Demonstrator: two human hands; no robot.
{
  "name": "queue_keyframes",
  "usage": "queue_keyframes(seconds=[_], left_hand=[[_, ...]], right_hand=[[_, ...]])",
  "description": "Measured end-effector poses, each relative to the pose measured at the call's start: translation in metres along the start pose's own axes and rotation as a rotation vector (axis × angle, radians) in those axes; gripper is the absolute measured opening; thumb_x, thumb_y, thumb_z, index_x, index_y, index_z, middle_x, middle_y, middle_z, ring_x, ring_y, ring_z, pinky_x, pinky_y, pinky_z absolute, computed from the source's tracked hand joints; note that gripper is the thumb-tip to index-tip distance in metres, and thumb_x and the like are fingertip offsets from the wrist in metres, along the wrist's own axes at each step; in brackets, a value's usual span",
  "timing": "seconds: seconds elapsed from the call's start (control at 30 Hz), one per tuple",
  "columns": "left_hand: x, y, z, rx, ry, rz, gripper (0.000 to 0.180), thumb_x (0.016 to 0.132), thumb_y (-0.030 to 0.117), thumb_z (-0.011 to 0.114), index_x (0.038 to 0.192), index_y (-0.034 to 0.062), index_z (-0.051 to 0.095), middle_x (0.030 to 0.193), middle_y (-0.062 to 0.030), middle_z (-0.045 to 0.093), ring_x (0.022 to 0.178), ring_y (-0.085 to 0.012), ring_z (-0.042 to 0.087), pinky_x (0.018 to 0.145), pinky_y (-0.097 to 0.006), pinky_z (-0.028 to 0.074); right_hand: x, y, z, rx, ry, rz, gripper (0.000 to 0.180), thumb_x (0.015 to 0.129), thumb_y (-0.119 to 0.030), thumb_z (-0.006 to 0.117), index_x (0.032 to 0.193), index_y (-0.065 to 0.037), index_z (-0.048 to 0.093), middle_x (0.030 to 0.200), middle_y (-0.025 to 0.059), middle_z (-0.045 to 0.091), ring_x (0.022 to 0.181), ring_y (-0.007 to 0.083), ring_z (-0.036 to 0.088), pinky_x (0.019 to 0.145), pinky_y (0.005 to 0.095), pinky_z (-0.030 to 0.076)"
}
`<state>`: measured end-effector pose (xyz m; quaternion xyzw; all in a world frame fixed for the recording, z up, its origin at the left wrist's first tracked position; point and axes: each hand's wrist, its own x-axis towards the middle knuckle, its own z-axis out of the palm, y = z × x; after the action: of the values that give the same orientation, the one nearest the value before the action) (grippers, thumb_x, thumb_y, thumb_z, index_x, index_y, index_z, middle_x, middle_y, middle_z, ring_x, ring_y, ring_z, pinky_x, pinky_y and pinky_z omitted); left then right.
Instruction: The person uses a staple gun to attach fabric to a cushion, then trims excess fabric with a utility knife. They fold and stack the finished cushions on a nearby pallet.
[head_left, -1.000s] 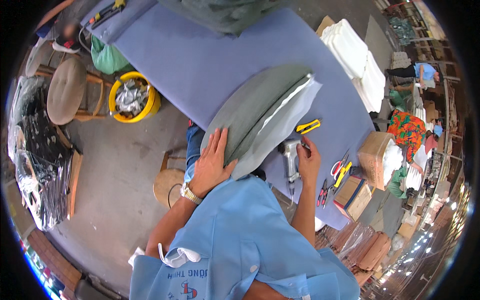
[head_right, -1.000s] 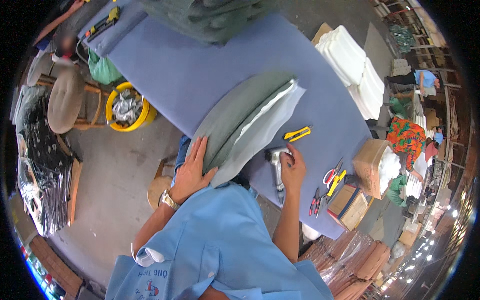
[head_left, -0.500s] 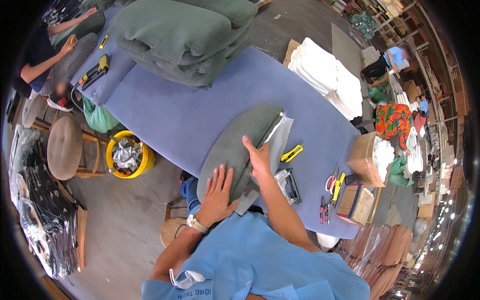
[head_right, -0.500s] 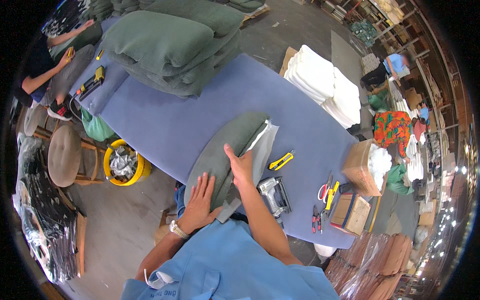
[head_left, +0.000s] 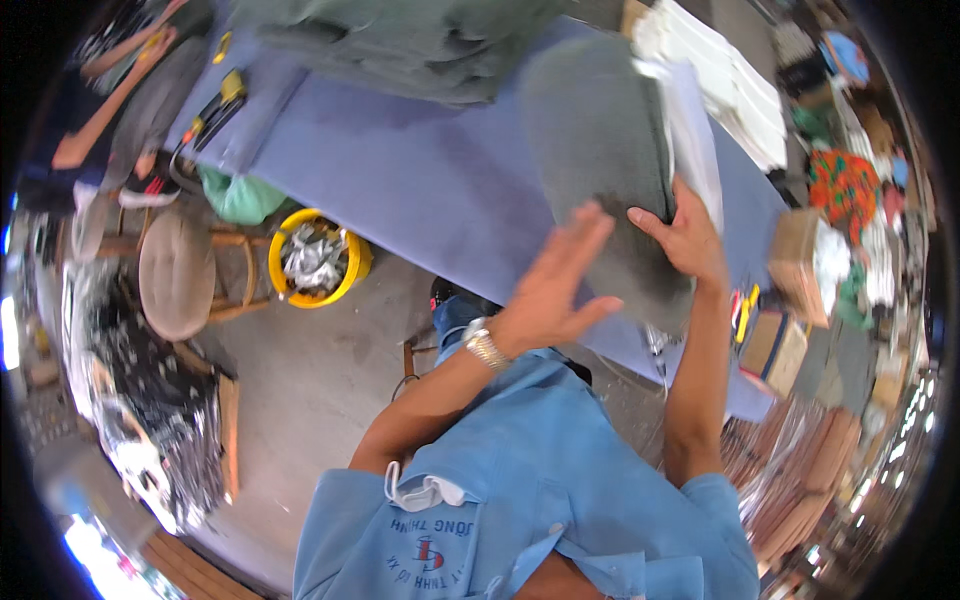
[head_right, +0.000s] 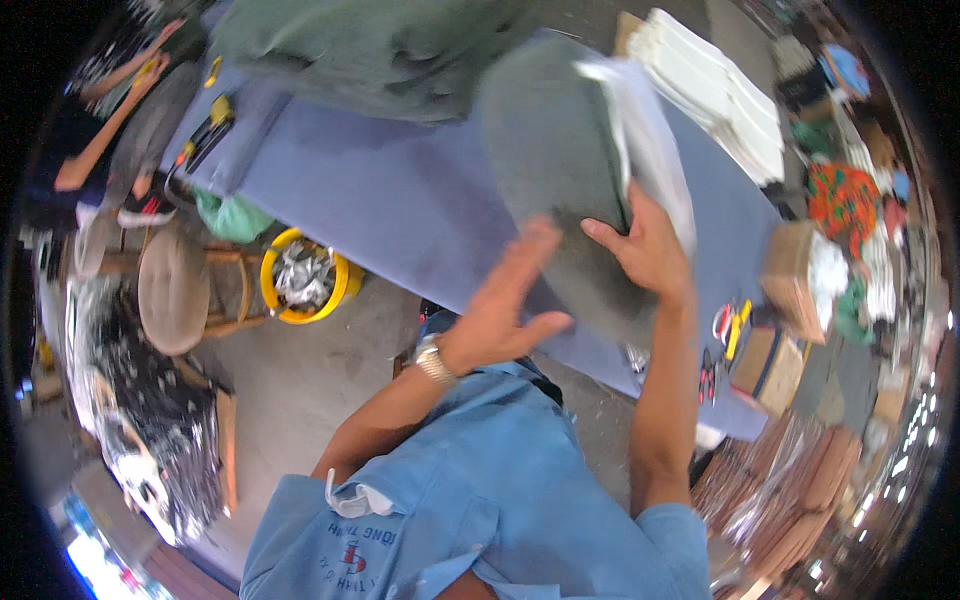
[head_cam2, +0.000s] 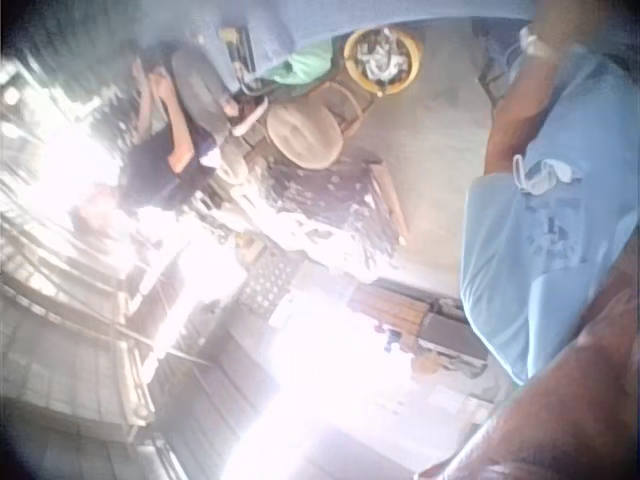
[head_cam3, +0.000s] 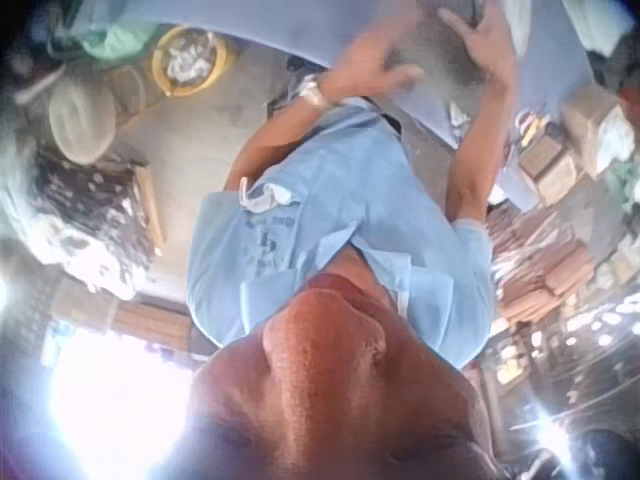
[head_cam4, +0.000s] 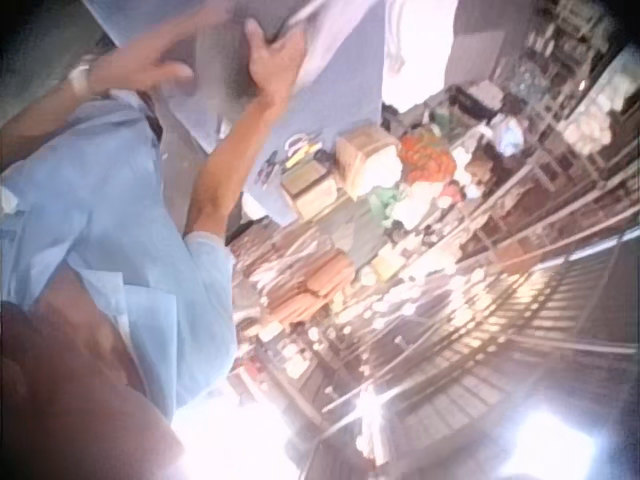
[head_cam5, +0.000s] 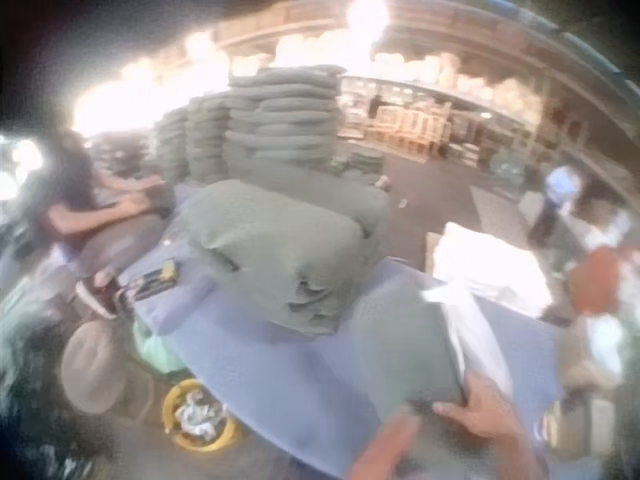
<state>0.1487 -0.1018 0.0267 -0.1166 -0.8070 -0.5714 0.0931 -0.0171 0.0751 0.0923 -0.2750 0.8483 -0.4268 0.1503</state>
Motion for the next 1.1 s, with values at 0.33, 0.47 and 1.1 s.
queue_keyframes(seconds=[0.33, 0.47, 1.1], left_hand=[[-0.047, -0.066, -0.086, 0.15, -0.391, -0.437, 0.098, 0.082, 0.042, 0.085, 0.154, -0.004, 0.036, 0.146, -0.0284, 0.053, 0.135, -0.0396, 0.054, 0.11, -0.045, 0.045], [-0.059, -0.093, -0.049, 0.198, -0.368, -0.273, 0.089, 0.081, 0.042, 0.085, 0.146, -0.0031, 0.044, 0.137, -0.0285, 0.058, 0.123, -0.0442, 0.06, 0.097, -0.049, 0.053], [0.033, -0.018, -0.052, 0.174, -0.704, -0.546, 0.054, 0.09, 0.019, 0.079, 0.135, -0.0031, 0.059, 0.131, -0.0209, 0.067, 0.123, -0.0379, 0.064, 0.101, -0.041, 0.052]], right_hand=[[0.019, -0.015, 0.032, -0.822, -0.498, -0.085, 0.051, 0.08, -0.002, 0.073, 0.127, -0.019, 0.07, 0.128, 0.0114, 0.069, 0.128, 0.0286, 0.059, 0.114, 0.0468, 0.041], [-0.011, 0.017, 0.075, -0.861, -0.128, -0.144, 0.05, 0.079, -0.003, 0.074, 0.126, -0.019, 0.07, 0.147, 0.0086, 0.056, 0.145, 0.0265, 0.044, 0.123, 0.0501, 0.031], [-0.073, 0.064, 0.058, -0.305, 0.113, -0.13, 0.031, 0.09, -0.015, 0.063, 0.12, -0.017, 0.071, 0.167, 0.0017, 0.034, 0.156, 0.023, 0.027, 0.125, 0.0558, 0.026]])
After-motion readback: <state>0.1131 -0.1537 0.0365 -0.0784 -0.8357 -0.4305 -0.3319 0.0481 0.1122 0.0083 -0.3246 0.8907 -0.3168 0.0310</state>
